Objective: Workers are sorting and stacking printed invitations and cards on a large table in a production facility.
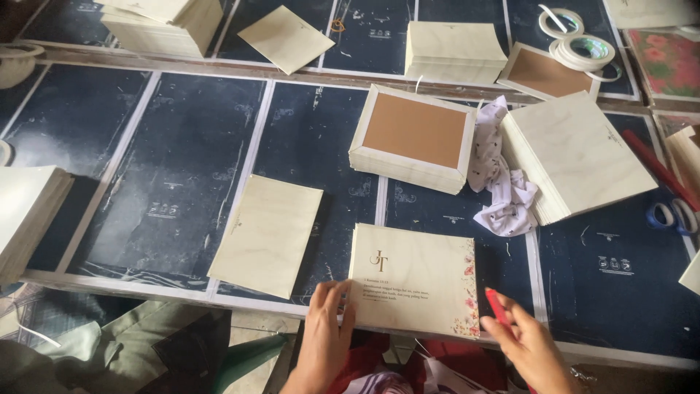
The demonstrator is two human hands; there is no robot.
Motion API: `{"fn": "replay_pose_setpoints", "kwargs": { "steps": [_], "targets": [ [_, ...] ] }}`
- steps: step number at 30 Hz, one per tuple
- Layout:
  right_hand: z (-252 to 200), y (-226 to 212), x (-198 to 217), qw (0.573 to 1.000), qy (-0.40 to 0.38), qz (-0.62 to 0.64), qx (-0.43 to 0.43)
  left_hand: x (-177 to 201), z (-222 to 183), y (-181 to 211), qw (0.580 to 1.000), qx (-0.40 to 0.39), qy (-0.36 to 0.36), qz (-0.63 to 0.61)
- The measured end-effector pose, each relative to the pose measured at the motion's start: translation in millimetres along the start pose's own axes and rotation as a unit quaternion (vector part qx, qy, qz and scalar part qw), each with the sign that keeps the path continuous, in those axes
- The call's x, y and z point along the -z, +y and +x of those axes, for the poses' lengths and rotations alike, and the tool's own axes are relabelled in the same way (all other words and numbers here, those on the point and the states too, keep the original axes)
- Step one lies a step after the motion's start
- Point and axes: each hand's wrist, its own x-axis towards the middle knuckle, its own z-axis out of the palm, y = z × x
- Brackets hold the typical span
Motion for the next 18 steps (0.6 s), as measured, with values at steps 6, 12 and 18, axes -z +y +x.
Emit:
{"fn": "replay_pose_setpoints", "kwargs": {
  "steps": [6,12,18],
  "targets": [
    [6.2,42.8,-33.7,0.946,0.200,-0.020,0.254,-11.1,-21.7,-8.7,0.999,0.031,-0.019,0.012],
    [-1.7,16.1,-1.2,0.938,0.258,-0.104,0.206,14.1,5.7,-8.6,0.999,-0.004,-0.040,0.029],
    [20.9,-53.5,-65.4,0.846,0.301,-0.206,0.390,18.3,32.4,-17.4,0.997,0.015,-0.081,0.005]
  ]
}}
